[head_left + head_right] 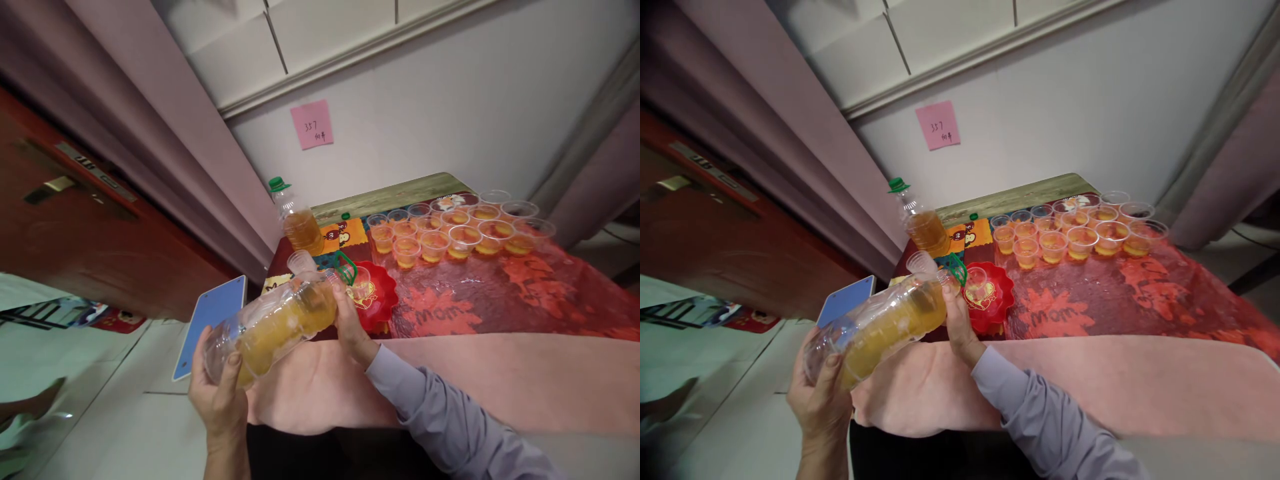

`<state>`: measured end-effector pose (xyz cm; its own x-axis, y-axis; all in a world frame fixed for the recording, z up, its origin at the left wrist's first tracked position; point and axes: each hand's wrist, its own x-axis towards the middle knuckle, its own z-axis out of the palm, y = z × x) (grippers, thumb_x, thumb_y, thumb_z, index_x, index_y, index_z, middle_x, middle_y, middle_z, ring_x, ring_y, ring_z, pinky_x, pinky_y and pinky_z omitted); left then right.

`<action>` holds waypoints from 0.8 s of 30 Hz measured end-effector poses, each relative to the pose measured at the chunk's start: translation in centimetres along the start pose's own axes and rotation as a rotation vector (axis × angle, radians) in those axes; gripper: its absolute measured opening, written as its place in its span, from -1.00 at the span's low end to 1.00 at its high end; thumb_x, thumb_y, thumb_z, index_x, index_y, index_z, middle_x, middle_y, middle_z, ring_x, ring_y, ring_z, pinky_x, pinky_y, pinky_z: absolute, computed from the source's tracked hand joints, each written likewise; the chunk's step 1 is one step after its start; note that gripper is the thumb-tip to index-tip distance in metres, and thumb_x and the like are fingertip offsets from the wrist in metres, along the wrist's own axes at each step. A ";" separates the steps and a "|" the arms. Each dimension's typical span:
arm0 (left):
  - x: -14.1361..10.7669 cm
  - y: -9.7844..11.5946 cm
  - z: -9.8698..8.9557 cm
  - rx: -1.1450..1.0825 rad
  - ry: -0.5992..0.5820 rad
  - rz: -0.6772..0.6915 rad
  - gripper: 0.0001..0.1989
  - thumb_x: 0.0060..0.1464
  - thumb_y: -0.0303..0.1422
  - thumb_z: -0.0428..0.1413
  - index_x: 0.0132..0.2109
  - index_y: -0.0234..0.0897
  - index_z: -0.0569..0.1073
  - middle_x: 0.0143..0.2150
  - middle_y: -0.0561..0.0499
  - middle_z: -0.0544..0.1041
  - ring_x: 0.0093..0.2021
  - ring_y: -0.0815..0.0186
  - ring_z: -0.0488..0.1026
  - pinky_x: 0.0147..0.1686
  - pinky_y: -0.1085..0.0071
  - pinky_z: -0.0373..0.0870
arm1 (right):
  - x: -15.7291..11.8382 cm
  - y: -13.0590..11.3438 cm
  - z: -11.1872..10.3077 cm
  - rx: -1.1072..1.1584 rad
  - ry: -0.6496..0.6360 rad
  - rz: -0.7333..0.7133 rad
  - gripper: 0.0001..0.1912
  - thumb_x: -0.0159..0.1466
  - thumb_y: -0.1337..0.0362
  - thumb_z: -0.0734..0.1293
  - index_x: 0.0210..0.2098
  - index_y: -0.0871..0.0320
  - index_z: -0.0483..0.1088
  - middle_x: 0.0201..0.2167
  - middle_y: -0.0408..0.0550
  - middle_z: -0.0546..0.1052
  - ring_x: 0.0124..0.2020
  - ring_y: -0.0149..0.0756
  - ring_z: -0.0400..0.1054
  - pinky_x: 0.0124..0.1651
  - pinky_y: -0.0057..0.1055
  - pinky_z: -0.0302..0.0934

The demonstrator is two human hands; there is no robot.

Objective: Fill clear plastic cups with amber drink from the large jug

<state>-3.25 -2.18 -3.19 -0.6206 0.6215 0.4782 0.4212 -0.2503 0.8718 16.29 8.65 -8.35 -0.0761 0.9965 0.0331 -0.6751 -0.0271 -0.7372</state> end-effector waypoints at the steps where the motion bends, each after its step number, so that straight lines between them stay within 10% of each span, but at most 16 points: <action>1: 0.0 0.1 0.0 0.006 0.010 -0.019 -0.20 0.05 -0.09 0.42 0.38 -0.22 0.45 0.25 -0.19 0.57 0.29 -0.09 0.50 0.40 -0.12 0.31 | 0.0 0.0 0.0 -0.010 0.001 -0.002 -0.33 0.44 -0.30 0.21 0.20 0.08 0.48 0.19 0.04 0.63 0.24 -0.01 0.51 0.32 -0.02 0.43; 24: -0.2 0.9 0.5 0.003 0.037 -0.068 -0.15 0.00 -0.05 0.44 0.39 -0.23 0.46 0.30 -0.22 0.55 0.35 -0.18 0.45 0.43 -0.21 0.22 | 0.1 0.4 -0.1 0.137 0.015 0.028 -0.41 0.40 -0.23 0.33 0.15 0.06 0.54 0.11 -0.01 0.67 0.15 -0.05 0.55 0.22 -0.12 0.45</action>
<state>-2.37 -2.15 -2.58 -0.6717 0.6095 0.4212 0.3789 -0.2061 0.9022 16.11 8.79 -8.66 -0.0863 0.9963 0.0025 -0.7671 -0.0649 -0.6383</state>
